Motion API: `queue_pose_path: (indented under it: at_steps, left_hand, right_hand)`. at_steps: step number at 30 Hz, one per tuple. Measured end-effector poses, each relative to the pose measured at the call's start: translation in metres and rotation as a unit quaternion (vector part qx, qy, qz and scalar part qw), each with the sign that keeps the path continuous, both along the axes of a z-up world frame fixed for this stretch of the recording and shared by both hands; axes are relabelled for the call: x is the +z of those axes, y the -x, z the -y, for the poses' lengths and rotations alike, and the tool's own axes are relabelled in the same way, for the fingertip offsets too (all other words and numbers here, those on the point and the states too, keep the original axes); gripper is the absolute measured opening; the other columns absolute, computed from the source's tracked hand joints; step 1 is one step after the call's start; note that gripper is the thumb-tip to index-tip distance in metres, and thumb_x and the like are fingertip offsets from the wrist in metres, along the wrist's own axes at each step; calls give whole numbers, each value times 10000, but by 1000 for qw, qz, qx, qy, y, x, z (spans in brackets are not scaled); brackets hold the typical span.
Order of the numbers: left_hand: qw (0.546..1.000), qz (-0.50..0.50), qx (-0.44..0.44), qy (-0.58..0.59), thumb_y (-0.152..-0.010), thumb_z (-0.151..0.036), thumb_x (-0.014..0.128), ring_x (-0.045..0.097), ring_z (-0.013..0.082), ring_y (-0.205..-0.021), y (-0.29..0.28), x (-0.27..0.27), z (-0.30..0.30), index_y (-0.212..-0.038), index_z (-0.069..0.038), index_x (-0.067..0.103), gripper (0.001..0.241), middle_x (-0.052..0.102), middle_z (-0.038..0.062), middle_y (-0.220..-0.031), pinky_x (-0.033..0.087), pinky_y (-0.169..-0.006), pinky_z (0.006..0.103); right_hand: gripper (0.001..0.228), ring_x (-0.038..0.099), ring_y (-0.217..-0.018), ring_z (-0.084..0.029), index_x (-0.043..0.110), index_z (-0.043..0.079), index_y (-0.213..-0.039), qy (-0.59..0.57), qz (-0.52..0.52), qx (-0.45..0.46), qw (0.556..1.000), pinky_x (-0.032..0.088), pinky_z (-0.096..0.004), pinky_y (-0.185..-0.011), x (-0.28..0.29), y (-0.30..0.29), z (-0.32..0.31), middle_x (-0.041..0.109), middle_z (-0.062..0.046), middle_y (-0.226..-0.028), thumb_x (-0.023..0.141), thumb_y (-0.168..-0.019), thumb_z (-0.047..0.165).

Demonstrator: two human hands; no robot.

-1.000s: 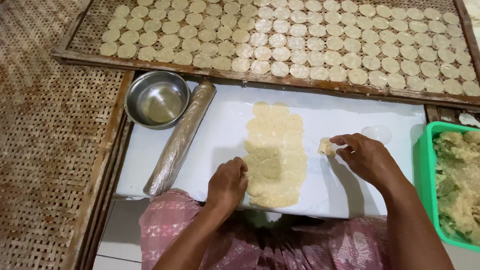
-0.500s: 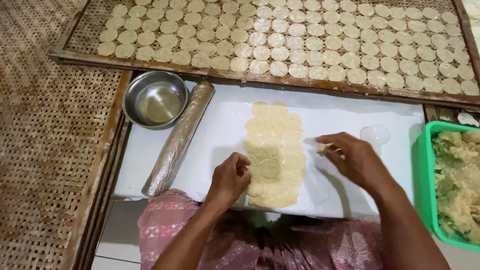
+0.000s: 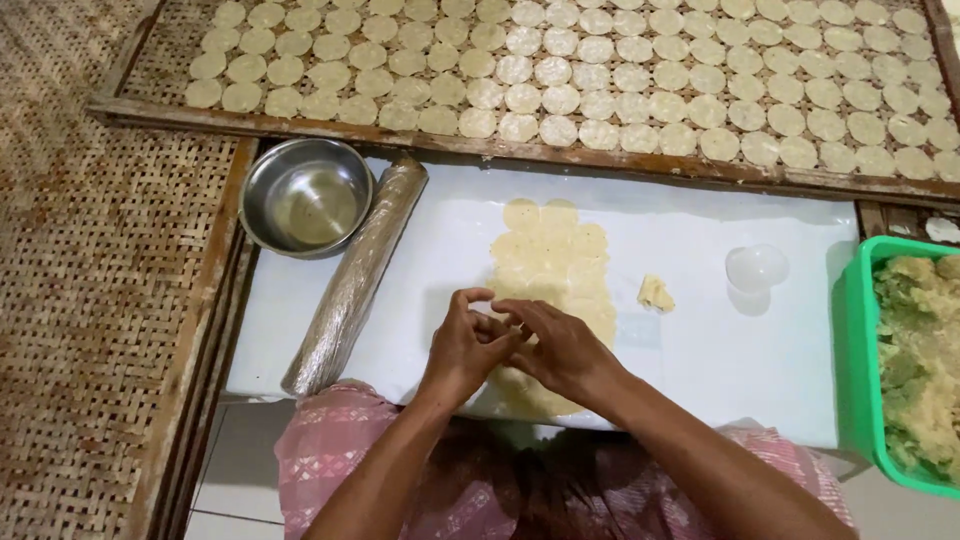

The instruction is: Arranging small discs of dough onto a bamboo drying tray for snack preparation.

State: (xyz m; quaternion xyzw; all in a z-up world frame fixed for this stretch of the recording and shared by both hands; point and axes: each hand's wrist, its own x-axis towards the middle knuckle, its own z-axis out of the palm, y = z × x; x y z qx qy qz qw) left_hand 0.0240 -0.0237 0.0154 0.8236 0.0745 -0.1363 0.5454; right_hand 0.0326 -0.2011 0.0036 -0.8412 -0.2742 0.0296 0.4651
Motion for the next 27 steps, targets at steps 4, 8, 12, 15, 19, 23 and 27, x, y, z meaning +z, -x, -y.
queue_pose_path:
  at_steps: [4, 8, 12, 15, 19, 23, 27]
  left_hand:
    - [999, 17, 4, 47, -786, -295, 791, 720, 265, -937, -3, -7, -4, -1468, -78, 404, 813, 724, 166, -990, 575, -815, 414]
    - [983, -18, 27, 178, -721, -92, 844, 715, 230, -972, -9, -13, -7, -1465, -59, 452, 842, 718, 196, -1092, 590, -846, 346]
    - [976, -13, 40, 213, -698, -131, 913, 728, 206, -903, -11, -20, -12, -1233, -48, 679, 589, 734, 164, -1054, 605, -767, 345]
    - [984, 9, 43, 171, -768, -120, 833, 702, 167, -842, -11, -15, -14, -1046, -42, 760, 298, 743, 130, -1001, 593, -710, 285]
    - [986, 29, 49, 159, -785, -85, 804, 671, 155, -798, -15, 8, -20, -1000, -3, 773, 232, 730, 133, -950, 582, -678, 266]
    - [989, 60, 18, 134, -791, -52, 773, 668, 169, -822, -21, 31, -24, -1013, -18, 764, 225, 725, 121, -929, 585, -717, 302]
    - [993, 73, -21, 89, -800, -45, 752, 675, 165, -788, -31, 40, -10, -966, -62, 779, 169, 732, 95, -850, 568, -699, 311]
  right_hand:
    - [523, 756, -815, -307, 639, 190, -1346, -9, 57, -12, 998, 664, -396, -598, 5, -1, 0, 712, -115, -954, 742, -859, 30]
    - [384, 770, -771, -274, 741, 179, -1238, -47, 36, -34, 998, 654, -347, -625, 4, -7, 11, 742, -113, -921, 719, -880, 43]
    - [346, 789, -819, -285, 743, 155, -1217, -53, -62, -64, 995, 658, -383, -703, 6, -13, 19, 750, -157, -958, 728, -886, 57]
    - [363, 705, -799, -157, 733, 164, -1246, -107, -148, -73, 980, 638, -319, -740, 8, -11, 25, 763, -99, -953, 716, -900, 58]
    - [412, 668, -808, -170, 698, 173, -1296, -116, -153, -84, 978, 633, -365, -758, 31, -17, 48, 744, -106, -929, 695, -905, 46]
    - [298, 671, -892, -235, 742, 80, -1162, -68, -116, -154, 979, 584, -433, -864, 54, -22, 92, 763, -188, -1024, 630, -909, -33]
    - [315, 645, -1003, -249, 726, -8, -1189, -110, -156, -249, 949, 545, -439, -989, 44, -31, 136, 726, -193, -1156, 542, -947, -91]
